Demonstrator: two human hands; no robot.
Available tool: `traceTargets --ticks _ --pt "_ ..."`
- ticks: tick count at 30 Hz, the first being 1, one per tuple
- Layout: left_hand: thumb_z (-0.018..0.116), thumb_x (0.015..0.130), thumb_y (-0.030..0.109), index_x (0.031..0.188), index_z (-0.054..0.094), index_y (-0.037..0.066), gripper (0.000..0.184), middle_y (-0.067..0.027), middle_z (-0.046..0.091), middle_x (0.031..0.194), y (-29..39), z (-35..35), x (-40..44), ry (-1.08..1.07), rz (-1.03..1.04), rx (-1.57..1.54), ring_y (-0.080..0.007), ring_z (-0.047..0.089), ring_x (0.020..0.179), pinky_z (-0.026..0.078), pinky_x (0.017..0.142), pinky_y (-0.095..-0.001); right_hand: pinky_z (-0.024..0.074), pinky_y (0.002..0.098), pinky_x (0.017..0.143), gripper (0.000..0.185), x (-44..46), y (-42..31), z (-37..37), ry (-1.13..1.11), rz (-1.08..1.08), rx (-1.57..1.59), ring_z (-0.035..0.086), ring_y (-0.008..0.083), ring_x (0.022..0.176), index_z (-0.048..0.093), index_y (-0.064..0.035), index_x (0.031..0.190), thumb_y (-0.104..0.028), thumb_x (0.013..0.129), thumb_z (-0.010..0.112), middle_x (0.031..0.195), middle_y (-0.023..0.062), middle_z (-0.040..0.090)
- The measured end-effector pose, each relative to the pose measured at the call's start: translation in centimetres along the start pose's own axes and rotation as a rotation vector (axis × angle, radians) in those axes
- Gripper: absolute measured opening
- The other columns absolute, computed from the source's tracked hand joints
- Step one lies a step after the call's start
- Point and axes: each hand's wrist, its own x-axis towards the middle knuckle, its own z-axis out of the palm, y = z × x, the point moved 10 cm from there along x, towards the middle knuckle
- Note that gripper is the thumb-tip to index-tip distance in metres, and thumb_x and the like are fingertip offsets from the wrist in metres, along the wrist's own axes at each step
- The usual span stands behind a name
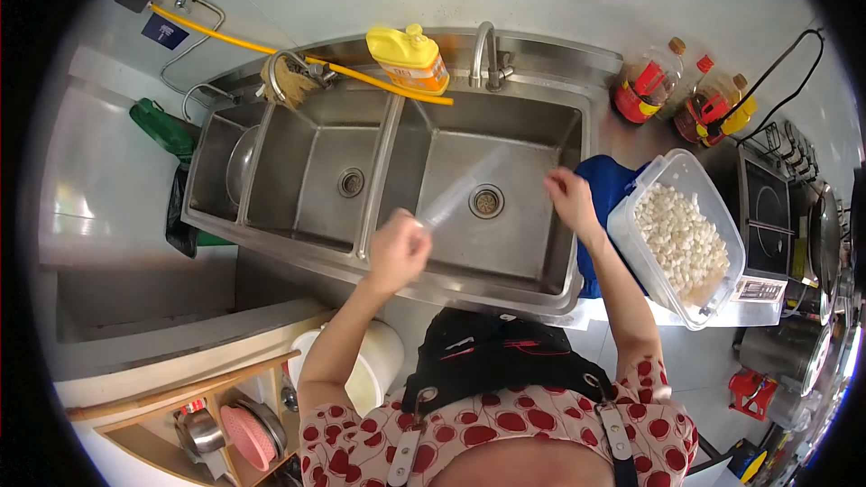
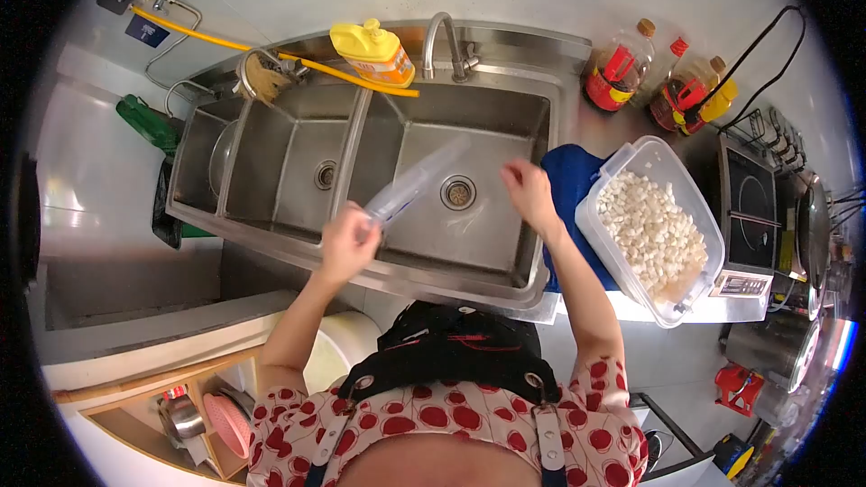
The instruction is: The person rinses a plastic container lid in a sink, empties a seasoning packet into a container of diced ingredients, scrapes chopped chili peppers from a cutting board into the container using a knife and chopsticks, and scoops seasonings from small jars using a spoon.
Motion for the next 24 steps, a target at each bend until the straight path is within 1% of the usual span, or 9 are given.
traceTargets --ticks 1,2,4,6,8,11,17,21,24 --pt "0.061 0.07 -0.002 0.074 0.045 0.008 0.019 -0.007 0.049 0.071 0.8 1.6 0.2 -0.054 0.143 0.091 -0.0189 0.053 0.059 0.045 0.049 -0.0293 0.0458 0.0288 0.056 0.018 2.8 0.4 0.6 0.05 -0.02 0.01 0.058 0.0152 0.06 0.062 0.0022 0.093 -0.014 0.084 0.06 0.067 0.0111 0.061" --pt "0.061 0.07 -0.002 0.074 0.045 0.008 0.019 -0.007 0.049 0.071 0.0 2.6 0.4 -0.058 0.148 0.091 -0.0189 0.053 0.059 0.045 0.049 -0.0293 0.0469 0.0314 0.059 0.019 5.8 0.1 1.1 0.054 -0.004 0.01 0.061 0.02 0.063 0.062 0.0021 0.093 -0.014 0.084 0.06 0.069 0.0122 0.062" --pt "0.059 0.067 0.007 0.073 0.046 0.008 0.013 -0.006 0.049 0.071 1.2 6.0 -0.3 -0.181 0.447 0.284 -0.0202 0.054 0.061 0.046 0.05 -0.0301 0.0488 0.0362 0.066 0.019 11.3 -0.8 1.9 0.136 -0.118 -0.105 0.063 0.0291 0.071 0.062 0.0018 0.095 -0.012 0.083 0.058 0.082 0.0167 0.065" --pt "0.06 0.067 0.009 0.072 0.047 0.008 0.014 -0.0067 0.05 0.072 0.8 7.3 0.6 -0.247 0.486 0.294 -0.0204 0.055 0.062 0.048 0.052 -0.0304 0.0485 0.0402 0.078 0.025 16.6 0.2 3.9 0.12 -0.148 -0.244 0.06 0.0355 0.091 0.059 0.0008 0.104 -0.007 0.081 0.055 0.106 0.0198 0.061" --pt "0.059 0.066 0.012 0.072 0.047 0.009 0.014 -0.0059 0.051 0.072 0.5 8.7 1.1 -0.289 0.548 0.351 -0.0186 0.056 0.065 0.049 0.055 -0.0291 0.0458 0.0417 0.088 0.032 20.5 -0.8 5.4 0.121 -0.285 -0.378 0.053 0.0357 0.105 0.056 -0.0004 0.112 -0.004 0.08 0.052 0.12 0.0182 0.053" --pt "0.059 0.067 0.012 0.072 0.048 0.009 0.013 -0.0046 0.051 0.072 -0.6 10.6 2.2 -0.316 0.567 0.408 -0.0173 0.056 0.064 0.048 0.054 -0.0282 0.046 0.0397 0.091 0.038 24.7 -0.9 8.4 0.021 -0.312 -0.481 0.049 0.0316 0.113 0.056 -0.0035 0.116 -0.005 0.078 0.055 0.125 0.014 0.05" --pt "0.059 0.068 0.012 0.073 0.048 0.01 0.012 -0.0032 0.051 0.071 -3.3 13.6 3.4 -0.321 0.571 0.472 -0.0147 0.055 0.063 0.046 0.053 -0.0266 0.0485 0.0369 0.087 0.032 27.8 1.5 12.1 -0.214 -0.2 -0.83 0.052 0.0265 0.108 0.061 -0.0059 0.107 -0.005 0.076 0.055 0.116 0.0089 0.054" --pt "0.059 0.068 0.012 0.072 0.048 0.011 0.012 -0.0025 0.049 0.069 -4.2 14.1 4.1 -0.334 0.582 0.464 -0.0141 0.054 0.061 0.044 0.051 -0.0257 0.0512 0.039 0.08 0.025 25.1 1.2 10.1 0.014 -0.397 -0.642 0.057 0.0296 0.099 0.061 -0.0026 0.1 -0.002 0.076 0.055 0.104 0.01 0.059" --pt "0.059 0.068 0.013 0.072 0.048 0.011 0.012 -0.002 0.049 0.068 -4.6 13.6 4.4 -0.319 0.605 0.451 -0.0138 0.053 0.059 0.043 0.05 -0.0252 0.0508 0.0384 0.081 0.025 23.5 2.4 9.5 0.029 -0.352 -0.587 0.058 0.028 0.099 0.064 -0.0053 0.097 -0.002 0.074 0.055 0.1 0.01 0.061"
